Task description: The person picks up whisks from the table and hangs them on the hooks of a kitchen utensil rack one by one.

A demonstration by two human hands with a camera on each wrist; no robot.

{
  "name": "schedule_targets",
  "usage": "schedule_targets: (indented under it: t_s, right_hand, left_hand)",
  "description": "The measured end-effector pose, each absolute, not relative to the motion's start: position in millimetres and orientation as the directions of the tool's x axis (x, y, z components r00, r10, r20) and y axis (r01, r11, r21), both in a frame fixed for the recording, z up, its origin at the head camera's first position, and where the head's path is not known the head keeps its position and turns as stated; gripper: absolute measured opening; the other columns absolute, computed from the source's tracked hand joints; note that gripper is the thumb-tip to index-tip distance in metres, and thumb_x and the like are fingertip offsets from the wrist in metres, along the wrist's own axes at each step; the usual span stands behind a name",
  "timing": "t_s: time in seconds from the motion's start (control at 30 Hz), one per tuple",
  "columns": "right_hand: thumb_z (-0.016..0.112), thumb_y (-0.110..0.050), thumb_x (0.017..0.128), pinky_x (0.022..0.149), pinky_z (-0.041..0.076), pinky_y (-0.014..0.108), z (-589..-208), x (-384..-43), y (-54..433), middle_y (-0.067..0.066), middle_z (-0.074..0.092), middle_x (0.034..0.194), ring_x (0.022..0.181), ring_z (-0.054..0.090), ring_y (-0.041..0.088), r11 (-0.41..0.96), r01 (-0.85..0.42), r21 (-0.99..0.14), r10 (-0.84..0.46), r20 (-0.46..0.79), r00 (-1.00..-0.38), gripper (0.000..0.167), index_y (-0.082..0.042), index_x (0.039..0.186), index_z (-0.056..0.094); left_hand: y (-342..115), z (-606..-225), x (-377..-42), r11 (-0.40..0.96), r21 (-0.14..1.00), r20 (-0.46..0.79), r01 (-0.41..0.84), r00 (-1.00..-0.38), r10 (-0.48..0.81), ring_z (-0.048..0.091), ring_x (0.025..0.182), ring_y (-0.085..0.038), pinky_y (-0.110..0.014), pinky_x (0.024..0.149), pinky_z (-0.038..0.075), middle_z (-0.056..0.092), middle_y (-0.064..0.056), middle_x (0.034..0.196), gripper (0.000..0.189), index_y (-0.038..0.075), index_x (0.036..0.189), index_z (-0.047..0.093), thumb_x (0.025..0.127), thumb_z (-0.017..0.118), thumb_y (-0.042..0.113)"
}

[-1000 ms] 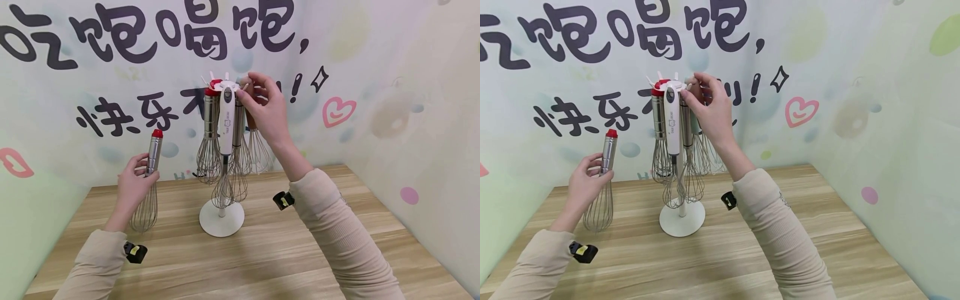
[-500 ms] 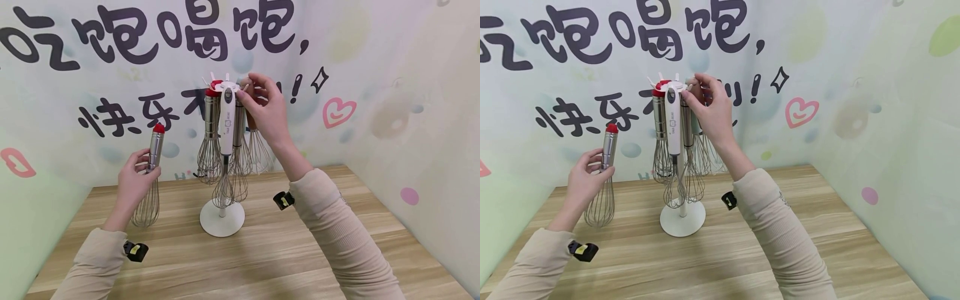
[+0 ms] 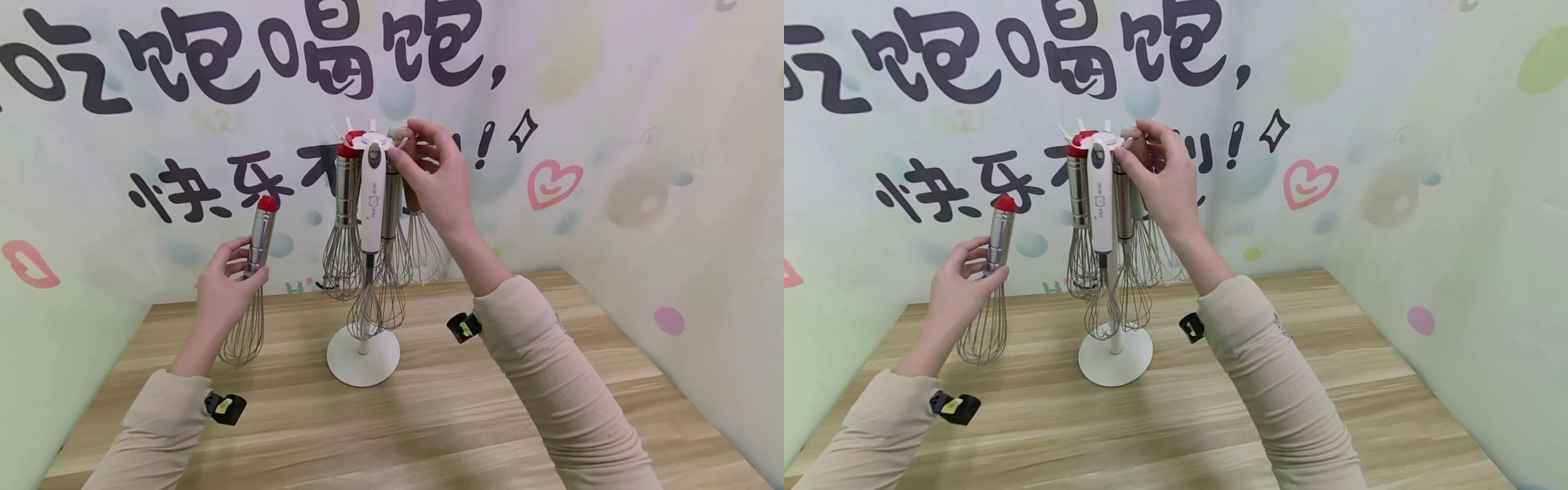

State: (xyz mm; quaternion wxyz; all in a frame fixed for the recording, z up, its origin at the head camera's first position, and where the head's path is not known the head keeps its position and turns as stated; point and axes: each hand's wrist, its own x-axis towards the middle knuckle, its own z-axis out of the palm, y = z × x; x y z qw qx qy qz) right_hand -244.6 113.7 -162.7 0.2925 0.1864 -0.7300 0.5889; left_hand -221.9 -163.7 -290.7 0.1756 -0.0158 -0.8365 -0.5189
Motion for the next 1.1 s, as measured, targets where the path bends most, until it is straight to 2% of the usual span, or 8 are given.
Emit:
schedule_targets:
  t_s: [0.13,0.27,0.37,0.4,0.57,0.63,1.1]
  right_hand:
    - [0.068,-0.011,0.088,0.094,0.052,0.024,-162.8,-244.7,113.9,0.013,0.056,0.125,0.106,0.057,0.019,0.237,-0.618,-0.749,0.072,0.648,-0.758,0.046,-0.001,0.13,0.054]
    - [0.068,-0.012,0.088,0.095,0.052,0.024,-163.3,-244.8,114.0,0.013,0.056,0.125,0.105,0.057,0.019,0.239,-0.617,-0.75,0.069,0.647,-0.759,0.046,-0.001,0.13,0.054]
    - [0.068,-0.012,0.088,0.096,0.052,0.027,-163.8,-244.7,113.9,0.013,0.056,0.125,0.106,0.057,0.02,0.241,-0.616,-0.75,0.066,0.646,-0.761,0.046,-0.001,0.13,0.054]
    - [0.068,-0.012,0.088,0.097,0.052,0.027,-163.9,-244.7,113.9,0.013,0.056,0.125,0.106,0.057,0.02,0.241,-0.614,-0.752,0.066,0.644,-0.762,0.046,-0.001,0.13,0.054]
    - [0.068,-0.011,0.088,0.097,0.052,0.027,-163.8,-244.2,113.9,0.012,0.056,0.126,0.107,0.058,0.019,0.231,-0.612,-0.757,0.067,0.64,-0.766,0.046,-0.001,0.13,0.054]
    - [0.068,-0.011,0.088,0.097,0.052,0.027,-163.7,-244.1,113.9,0.013,0.056,0.126,0.107,0.058,0.019,0.229,-0.616,-0.754,0.068,0.643,-0.763,0.046,0.0,0.13,0.053]
    - [0.068,-0.011,0.088,0.096,0.052,0.024,-162.6,-243.8,114.2,0.012,0.056,0.126,0.107,0.058,0.019,0.228,-0.611,-0.759,0.07,0.638,-0.767,0.046,-0.001,0.13,0.054]
  left_hand:
    - [-161.0,-287.4,-220.9,0.463,0.862,0.31,0.205,-0.936,-0.164,0.054,0.114,-0.023,-0.008,0.081,0.044,0.051,-0.013,0.13,0.055,0.013,0.142,0.042,0.09,0.06,0.013]
    - [-158.0,-284.5,-219.7,0.47,0.858,0.315,0.209,-0.935,-0.16,0.054,0.113,-0.021,-0.027,0.094,0.053,0.052,-0.012,0.129,0.055,0.013,0.142,0.042,0.09,0.059,0.014]
    - [-155.8,-282.2,-218.2,0.469,0.855,0.327,0.222,-0.932,-0.156,0.054,0.11,-0.017,-0.038,0.099,0.053,0.052,-0.012,0.128,0.054,0.013,0.142,0.043,0.09,0.06,0.015]
    - [-155.0,-281.3,-217.6,0.469,0.854,0.332,0.227,-0.93,-0.155,0.054,0.109,-0.015,-0.038,0.1,0.053,0.052,-0.011,0.127,0.054,0.013,0.142,0.043,0.09,0.06,0.015]
    - [-150.2,-275.2,-215.1,0.457,0.851,0.359,0.258,-0.922,-0.148,0.053,0.102,-0.004,-0.016,0.09,0.052,0.052,-0.005,0.124,0.054,0.016,0.142,0.045,0.09,0.062,0.016]
    - [-147.8,-272.0,-214.0,0.449,0.851,0.369,0.271,-0.918,-0.145,0.053,0.101,-0.003,-0.011,0.087,0.05,0.052,-0.004,0.124,0.054,0.016,0.141,0.045,0.09,0.062,0.016]
    - [-128.8,-247.4,-205.9,0.388,0.843,0.449,0.373,-0.885,-0.123,0.055,0.098,-0.004,-0.003,0.08,0.049,0.054,-0.004,0.12,0.052,0.013,0.138,0.05,0.088,0.064,0.012]
